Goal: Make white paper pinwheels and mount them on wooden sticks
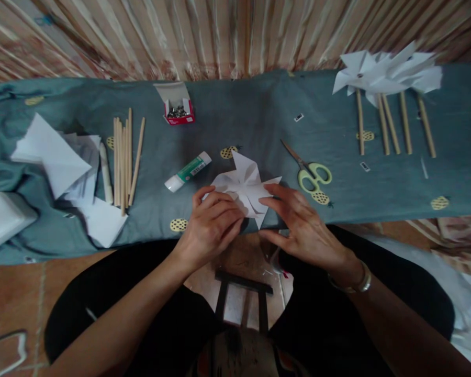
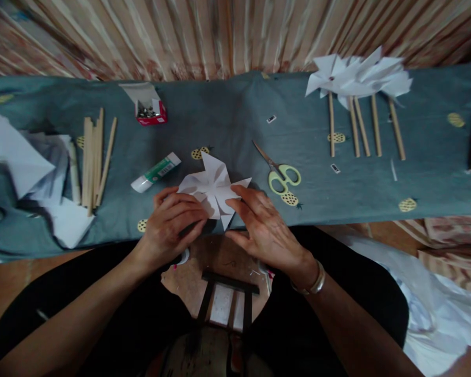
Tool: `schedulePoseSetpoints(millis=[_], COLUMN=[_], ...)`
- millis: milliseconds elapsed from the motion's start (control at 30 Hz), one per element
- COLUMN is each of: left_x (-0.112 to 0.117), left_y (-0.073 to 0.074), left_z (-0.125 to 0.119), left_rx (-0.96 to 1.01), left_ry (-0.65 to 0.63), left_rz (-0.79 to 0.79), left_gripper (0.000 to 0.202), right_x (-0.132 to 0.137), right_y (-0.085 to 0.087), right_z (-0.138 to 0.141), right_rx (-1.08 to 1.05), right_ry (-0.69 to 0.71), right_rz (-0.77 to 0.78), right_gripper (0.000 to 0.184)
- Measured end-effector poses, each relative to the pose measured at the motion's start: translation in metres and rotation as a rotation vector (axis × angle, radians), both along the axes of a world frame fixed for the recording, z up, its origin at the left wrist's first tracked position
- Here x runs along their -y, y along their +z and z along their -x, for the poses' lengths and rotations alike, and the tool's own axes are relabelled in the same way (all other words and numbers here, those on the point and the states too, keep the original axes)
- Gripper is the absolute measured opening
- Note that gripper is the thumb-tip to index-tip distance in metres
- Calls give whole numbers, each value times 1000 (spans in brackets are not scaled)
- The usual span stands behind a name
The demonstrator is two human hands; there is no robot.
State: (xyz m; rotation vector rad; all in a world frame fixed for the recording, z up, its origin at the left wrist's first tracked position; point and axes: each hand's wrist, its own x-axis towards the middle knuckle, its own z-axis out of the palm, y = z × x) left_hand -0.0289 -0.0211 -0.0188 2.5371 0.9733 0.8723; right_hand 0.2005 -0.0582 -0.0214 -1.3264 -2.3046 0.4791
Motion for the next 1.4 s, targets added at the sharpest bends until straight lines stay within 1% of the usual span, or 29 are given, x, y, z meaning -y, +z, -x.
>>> schedulePoseSetpoints(millis=[100, 267, 367, 600, 800, 967, 1100, 1400], left_x=[2, 7, 9, 9, 11, 12, 13, 13], left_y=[0, -2, -5, -8, -7, -6, -7, -7], left_z=[4, 9, 10, 13, 12, 11, 11, 10], left_rx=[5, -1, -29, -75, -136, -147, -153, -141], left_ry=[-3, -16, -39, -61, -76, -83, -79, -98], left_rz=[12, 39, 40, 27, -16, -37, -41, -19], left_gripper=[5, 5, 6, 9, 11, 12, 12, 14], right_x=[2, 5, 4, 1, -8, -13, -17, -23], right_y=[0, -2, -5, -7, -5, -4, -3, -3], right_z=[2, 5, 5, 9, 16, 24, 29, 37], right_rx=[20, -21, -63, -169, -260, -280, -276, -191], right_ry=[14, 10, -4, -50, -157, -235, -282, -331], right_rz=[-6, -43, -35, 47, 123, 185, 166, 84], right_gripper=[47, 23, 17, 16, 8, 7, 8, 11])
